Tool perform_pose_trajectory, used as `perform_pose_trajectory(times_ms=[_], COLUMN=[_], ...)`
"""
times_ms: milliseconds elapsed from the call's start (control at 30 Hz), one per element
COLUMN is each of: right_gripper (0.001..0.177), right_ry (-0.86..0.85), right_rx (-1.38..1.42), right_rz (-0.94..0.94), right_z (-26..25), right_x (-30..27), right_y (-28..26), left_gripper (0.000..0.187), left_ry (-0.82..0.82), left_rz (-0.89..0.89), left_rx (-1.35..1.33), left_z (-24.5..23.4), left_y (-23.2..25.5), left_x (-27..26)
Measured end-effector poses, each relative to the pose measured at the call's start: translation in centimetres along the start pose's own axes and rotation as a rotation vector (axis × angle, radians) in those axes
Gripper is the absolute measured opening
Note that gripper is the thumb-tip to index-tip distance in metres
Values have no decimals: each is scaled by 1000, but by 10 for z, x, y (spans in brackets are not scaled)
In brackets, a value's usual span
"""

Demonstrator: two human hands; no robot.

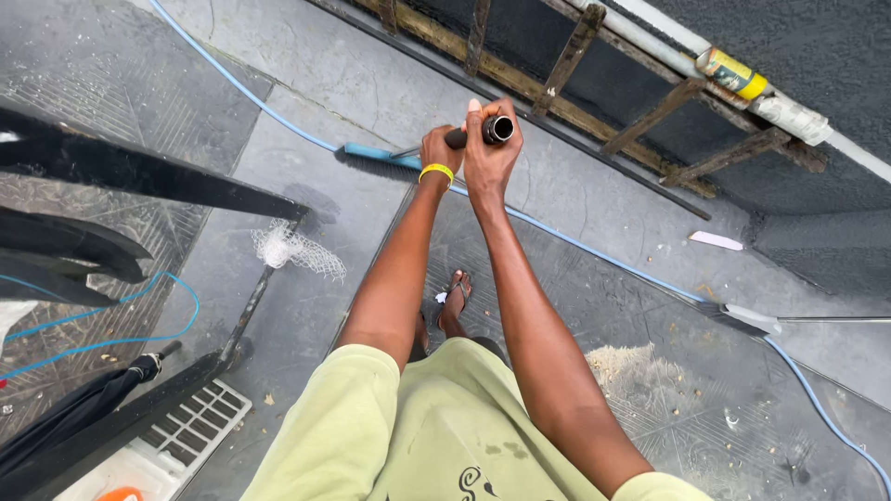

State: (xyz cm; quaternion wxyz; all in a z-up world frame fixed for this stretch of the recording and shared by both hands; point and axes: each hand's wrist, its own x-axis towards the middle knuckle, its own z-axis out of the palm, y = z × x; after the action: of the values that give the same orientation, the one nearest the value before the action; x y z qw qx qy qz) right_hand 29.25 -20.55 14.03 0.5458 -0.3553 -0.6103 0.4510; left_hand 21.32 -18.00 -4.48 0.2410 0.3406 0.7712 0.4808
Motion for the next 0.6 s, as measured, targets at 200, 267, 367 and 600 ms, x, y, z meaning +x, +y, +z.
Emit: perform_pose_trajectory(times_ms=[200,267,367,600], right_gripper=[27,26,27,28], right_ry=[-41,-104,-81,-127], right_rx=[-64,-92,-160,-145], right_rz=[43,49,30,-33], right_z=[-16,-10,-13,-33], right_x=[9,-2,0,46], right_y=[3,7,12,18], left_gripper=[14,20,12,22], left_ry=[78,64,104,-25], left_rz=[228,487,412,336], left_rx=[-236,-339,-149,-170], left_z=[51,56,71,75], left_y=[-35,-52,-53,-4], left_x=[20,38,55,49])
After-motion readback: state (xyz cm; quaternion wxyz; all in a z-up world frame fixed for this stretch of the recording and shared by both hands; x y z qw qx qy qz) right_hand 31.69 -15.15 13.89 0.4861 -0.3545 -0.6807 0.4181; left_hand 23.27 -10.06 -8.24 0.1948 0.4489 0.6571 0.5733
